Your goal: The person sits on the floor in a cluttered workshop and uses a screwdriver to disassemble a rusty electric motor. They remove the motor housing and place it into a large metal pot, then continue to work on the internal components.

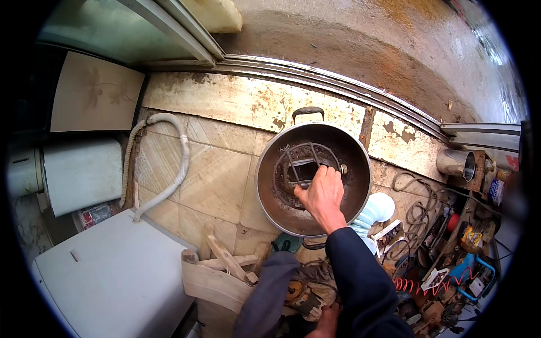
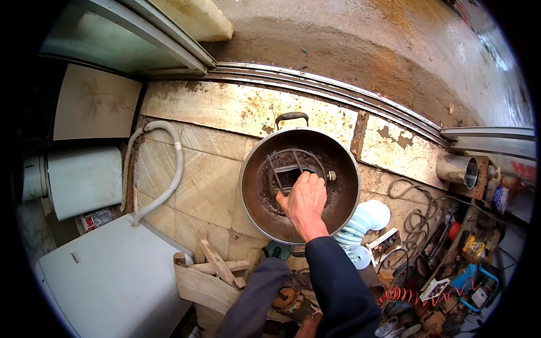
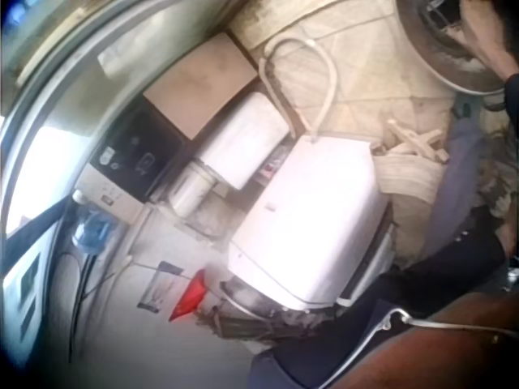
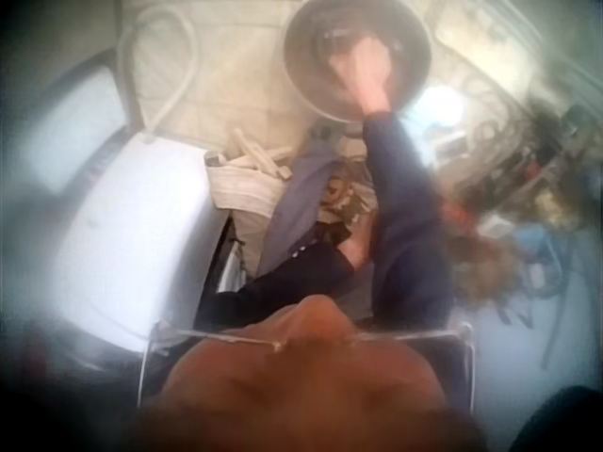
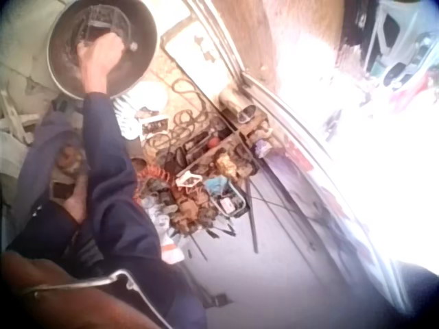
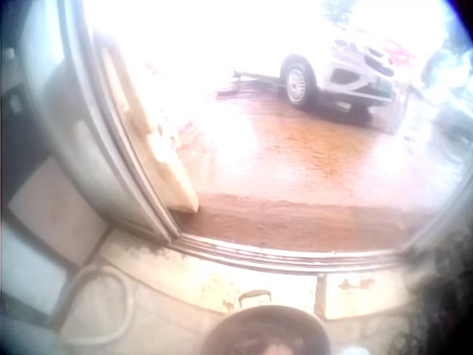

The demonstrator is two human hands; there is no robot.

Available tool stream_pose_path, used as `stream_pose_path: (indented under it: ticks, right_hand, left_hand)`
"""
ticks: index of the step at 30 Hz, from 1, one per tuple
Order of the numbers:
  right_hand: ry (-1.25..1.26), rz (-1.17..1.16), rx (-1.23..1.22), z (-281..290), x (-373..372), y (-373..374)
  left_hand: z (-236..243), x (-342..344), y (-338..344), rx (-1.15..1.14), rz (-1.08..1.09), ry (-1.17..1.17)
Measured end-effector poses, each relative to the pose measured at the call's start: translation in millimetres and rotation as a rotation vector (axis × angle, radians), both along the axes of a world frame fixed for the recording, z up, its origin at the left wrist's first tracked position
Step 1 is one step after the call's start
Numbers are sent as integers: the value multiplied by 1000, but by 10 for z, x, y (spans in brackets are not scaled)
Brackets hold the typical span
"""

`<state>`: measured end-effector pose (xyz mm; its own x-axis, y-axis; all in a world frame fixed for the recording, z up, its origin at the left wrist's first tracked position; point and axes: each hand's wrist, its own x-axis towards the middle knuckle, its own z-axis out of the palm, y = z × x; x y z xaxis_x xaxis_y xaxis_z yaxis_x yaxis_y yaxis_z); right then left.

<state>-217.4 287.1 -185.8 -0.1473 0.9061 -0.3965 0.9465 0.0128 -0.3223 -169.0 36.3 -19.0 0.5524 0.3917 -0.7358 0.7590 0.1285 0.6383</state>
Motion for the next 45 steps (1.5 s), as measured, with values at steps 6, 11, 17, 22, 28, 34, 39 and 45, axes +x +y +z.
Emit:
stream_pose_path:
  ticks: [6, 11, 17, 22, 28, 34, 39, 45]
  right_hand:
    - [64, 379, 170, 291, 228, 93]
    - [68, 593, 201, 269, 280, 175]
    - [-59, 700, 246, 80, 164, 231]
    - [-124, 726, 263, -80, 119, 262]
    - [-213, 749, 240, -208, 49, 295]
    - [-211, 743, 283, -162, -33, 255]
    - [-211, 734, 307, -150, -1, 257]
    - [-231, 730, 201, 71, 51, 376]
  left_hand:
    - [20, 150, -70, -4, 58, -17]
    - [100, 130, 14, -1, 58, -49]
    - [-17, 199, -161, 66, 94, -42]
    - [-17, 227, -162, 111, 164, -7]
    - [-116, 346, -209, -52, 112, 8]
    - [-110, 308, -357, 265, -20, 40]
    - [109, 159, 112, 117, -81, 110]
    - [127, 131, 161, 286, 116, 132]
